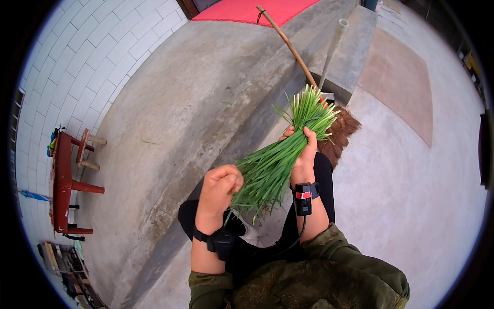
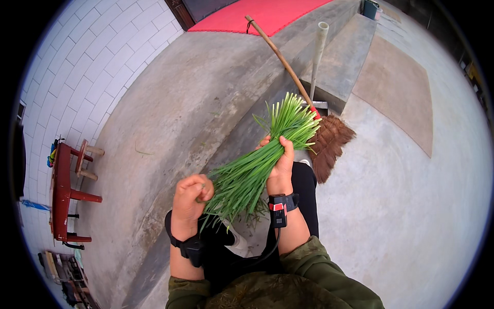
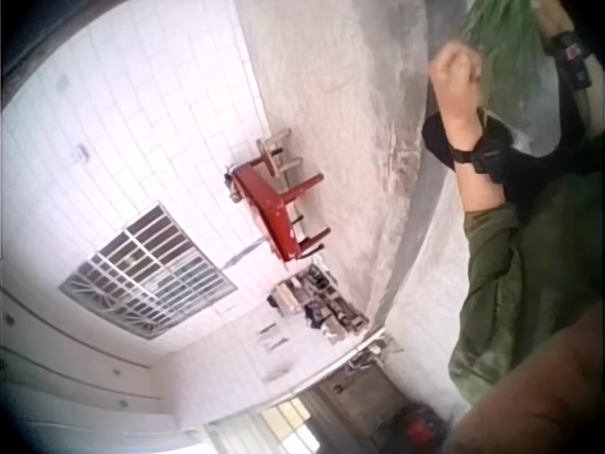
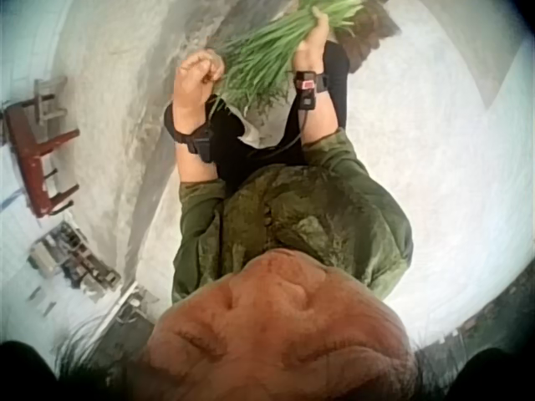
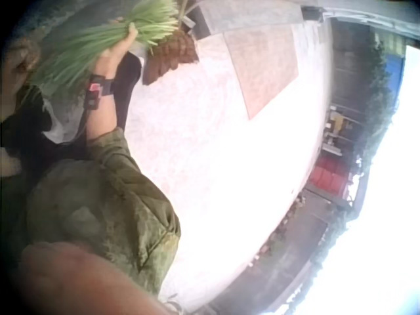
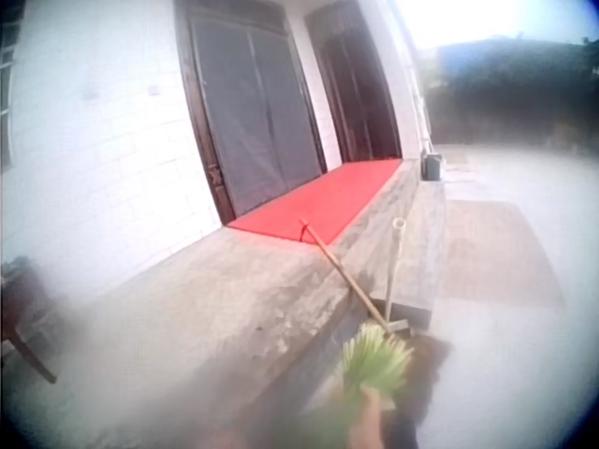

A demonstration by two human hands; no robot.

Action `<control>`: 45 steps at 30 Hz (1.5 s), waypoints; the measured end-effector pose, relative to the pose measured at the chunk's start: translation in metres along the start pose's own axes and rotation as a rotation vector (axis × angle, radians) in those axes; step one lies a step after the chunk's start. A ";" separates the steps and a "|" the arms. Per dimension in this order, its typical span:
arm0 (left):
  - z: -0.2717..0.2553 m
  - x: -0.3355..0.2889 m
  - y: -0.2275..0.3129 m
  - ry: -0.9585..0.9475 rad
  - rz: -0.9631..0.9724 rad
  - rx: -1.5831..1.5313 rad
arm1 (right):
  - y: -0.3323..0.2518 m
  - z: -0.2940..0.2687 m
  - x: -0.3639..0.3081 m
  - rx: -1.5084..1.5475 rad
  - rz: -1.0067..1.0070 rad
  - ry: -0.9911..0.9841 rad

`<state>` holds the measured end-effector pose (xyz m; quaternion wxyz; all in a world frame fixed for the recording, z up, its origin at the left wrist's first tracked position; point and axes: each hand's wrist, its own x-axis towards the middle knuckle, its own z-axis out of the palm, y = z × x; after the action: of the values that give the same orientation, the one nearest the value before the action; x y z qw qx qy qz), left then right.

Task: Cleaning and bunching green onions while seated in a courtyard.

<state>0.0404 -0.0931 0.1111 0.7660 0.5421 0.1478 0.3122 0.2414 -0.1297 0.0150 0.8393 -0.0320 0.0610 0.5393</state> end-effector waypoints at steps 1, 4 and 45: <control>-0.003 -0.002 0.006 -0.013 0.015 0.065 | -0.001 0.001 -0.001 -0.003 -0.010 0.000; -0.023 -0.002 0.007 0.109 0.038 0.338 | -0.003 0.003 -0.003 -0.007 -0.003 -0.033; 0.029 -0.005 0.006 0.031 0.105 1.083 | -0.007 -0.003 -0.004 -0.043 -0.060 -0.075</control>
<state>0.0507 -0.1167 0.1272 0.3582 0.8613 0.2716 0.2369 0.2460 -0.1361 0.0127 0.8559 -0.0318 0.0171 0.5159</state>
